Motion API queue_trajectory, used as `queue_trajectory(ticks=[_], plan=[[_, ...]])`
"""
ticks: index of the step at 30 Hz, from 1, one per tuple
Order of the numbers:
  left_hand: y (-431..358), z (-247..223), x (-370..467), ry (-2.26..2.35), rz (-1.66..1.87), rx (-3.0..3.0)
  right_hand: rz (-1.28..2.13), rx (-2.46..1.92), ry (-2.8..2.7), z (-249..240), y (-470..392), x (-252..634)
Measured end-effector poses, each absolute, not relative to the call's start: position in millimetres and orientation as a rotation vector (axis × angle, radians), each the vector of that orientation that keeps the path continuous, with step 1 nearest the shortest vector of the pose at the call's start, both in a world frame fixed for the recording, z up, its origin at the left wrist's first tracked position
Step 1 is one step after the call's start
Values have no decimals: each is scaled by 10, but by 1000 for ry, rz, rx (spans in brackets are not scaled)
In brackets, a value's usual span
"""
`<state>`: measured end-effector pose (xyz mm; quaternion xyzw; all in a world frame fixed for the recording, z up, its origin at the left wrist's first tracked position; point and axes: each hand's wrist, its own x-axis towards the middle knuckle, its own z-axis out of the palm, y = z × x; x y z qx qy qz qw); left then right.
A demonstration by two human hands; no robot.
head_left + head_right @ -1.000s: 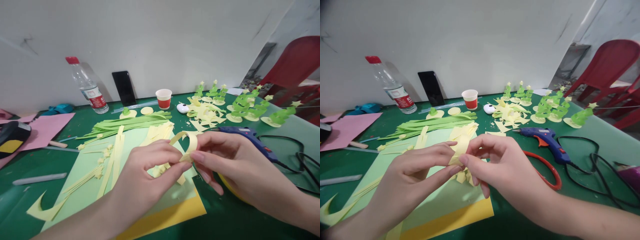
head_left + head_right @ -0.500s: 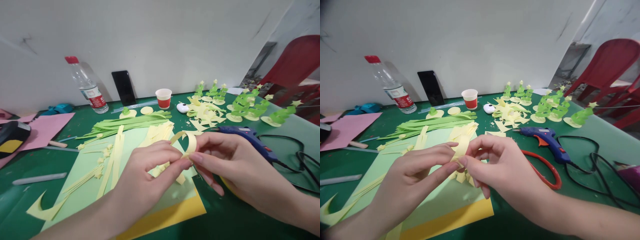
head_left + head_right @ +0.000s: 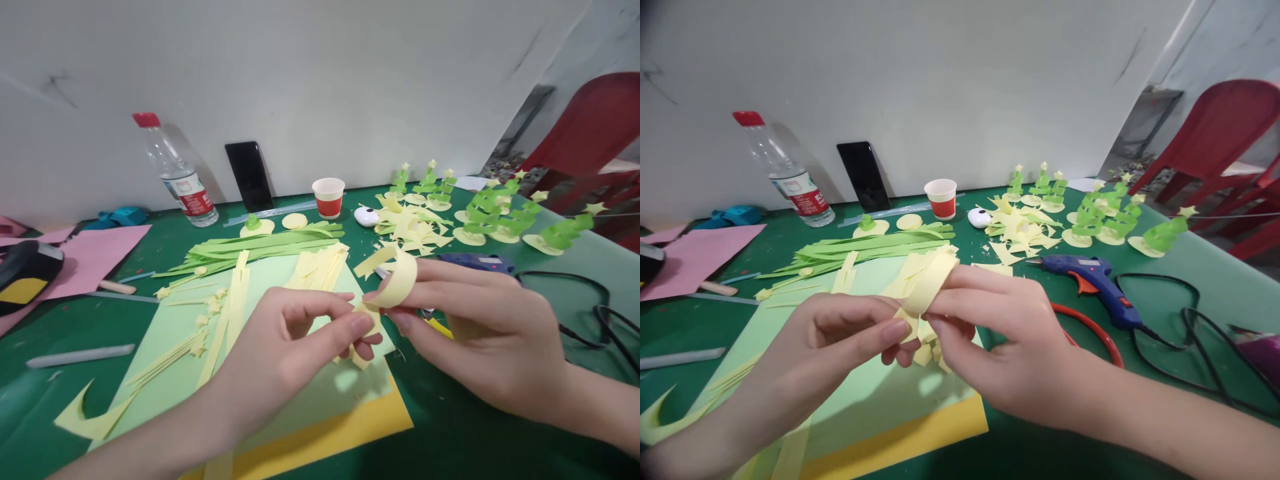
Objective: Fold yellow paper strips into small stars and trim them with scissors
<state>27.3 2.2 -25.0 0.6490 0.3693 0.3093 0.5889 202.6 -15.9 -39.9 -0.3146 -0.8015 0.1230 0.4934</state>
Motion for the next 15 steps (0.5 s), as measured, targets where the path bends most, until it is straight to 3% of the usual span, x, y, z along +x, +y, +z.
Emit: queue_trajectory(ticks=[7,15], plan=[[53,-290,287,818,600,1291,-321,-768,-2207,-384,-168,2161],[94,-297,297,768,519,1211,-385,-672,-2379,-401,-158,2212]])
